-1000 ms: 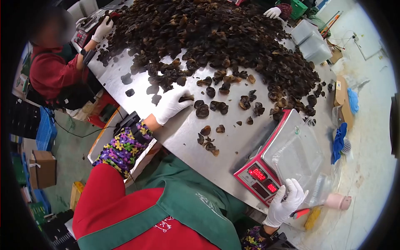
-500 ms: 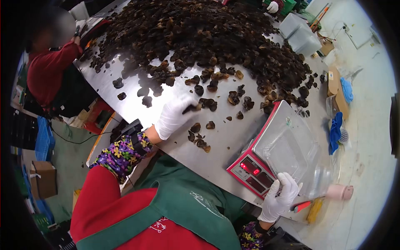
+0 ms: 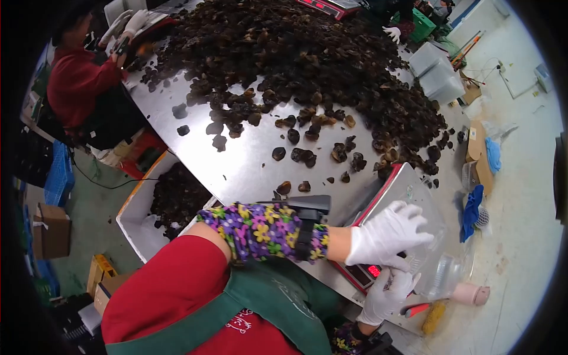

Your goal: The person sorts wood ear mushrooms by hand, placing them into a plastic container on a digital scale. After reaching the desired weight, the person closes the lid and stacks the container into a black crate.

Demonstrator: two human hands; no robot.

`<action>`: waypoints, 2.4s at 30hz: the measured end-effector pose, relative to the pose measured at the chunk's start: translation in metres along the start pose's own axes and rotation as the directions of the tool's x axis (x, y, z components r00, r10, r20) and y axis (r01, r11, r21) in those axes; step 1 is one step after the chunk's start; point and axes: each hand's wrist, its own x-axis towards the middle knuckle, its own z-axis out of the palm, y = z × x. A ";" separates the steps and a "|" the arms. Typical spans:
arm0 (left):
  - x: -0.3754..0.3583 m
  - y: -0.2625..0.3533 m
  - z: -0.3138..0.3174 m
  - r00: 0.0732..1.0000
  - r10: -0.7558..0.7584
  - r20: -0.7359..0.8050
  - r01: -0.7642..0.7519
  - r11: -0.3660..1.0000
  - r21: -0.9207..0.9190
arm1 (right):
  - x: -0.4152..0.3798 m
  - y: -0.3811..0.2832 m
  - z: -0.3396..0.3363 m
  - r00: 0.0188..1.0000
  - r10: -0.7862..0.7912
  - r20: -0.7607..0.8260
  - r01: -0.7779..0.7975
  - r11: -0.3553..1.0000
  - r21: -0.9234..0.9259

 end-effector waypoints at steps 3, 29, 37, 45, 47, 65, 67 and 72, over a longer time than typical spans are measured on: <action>-0.011 -0.026 -0.033 0.997 -0.048 -0.055 0.037 0.981 -0.191 | 0.001 -0.010 -0.007 0.999 0.003 -0.032 -0.003 1.000 0.007; -0.046 -0.200 -0.015 0.908 -0.381 0.175 0.215 0.782 0.586 | -0.001 0.028 -0.018 0.976 0.069 -0.207 -0.063 0.997 0.034; -0.043 -0.217 -0.015 0.961 -0.263 0.090 0.237 0.944 0.230 | -0.007 0.030 -0.025 0.976 0.083 -0.202 -0.066 0.994 0.090; 0.026 -0.038 -0.007 0.996 0.062 -0.061 -0.062 0.998 -0.004 | -0.008 0.026 -0.017 0.974 0.078 -0.211 -0.058 0.993 0.098; 0.028 -0.017 0.015 0.998 0.051 0.038 -0.049 0.998 -0.042 | -0.008 0.024 -0.016 0.977 0.069 -0.203 -0.047 0.993 0.111; -0.084 -0.205 -0.105 0.855 -0.504 0.123 0.309 0.684 0.661 | -0.002 0.029 -0.031 0.977 -0.001 -0.213 0.005 1.000 0.019; -0.086 -0.223 -0.108 0.823 -0.565 0.052 0.382 0.620 0.685 | 0.001 0.028 -0.030 0.977 0.012 -0.215 -0.011 1.000 0.007; -0.086 -0.252 -0.093 0.829 -0.552 0.090 0.406 0.704 0.582 | 0.002 0.023 -0.031 0.970 0.058 -0.235 -0.054 0.998 0.023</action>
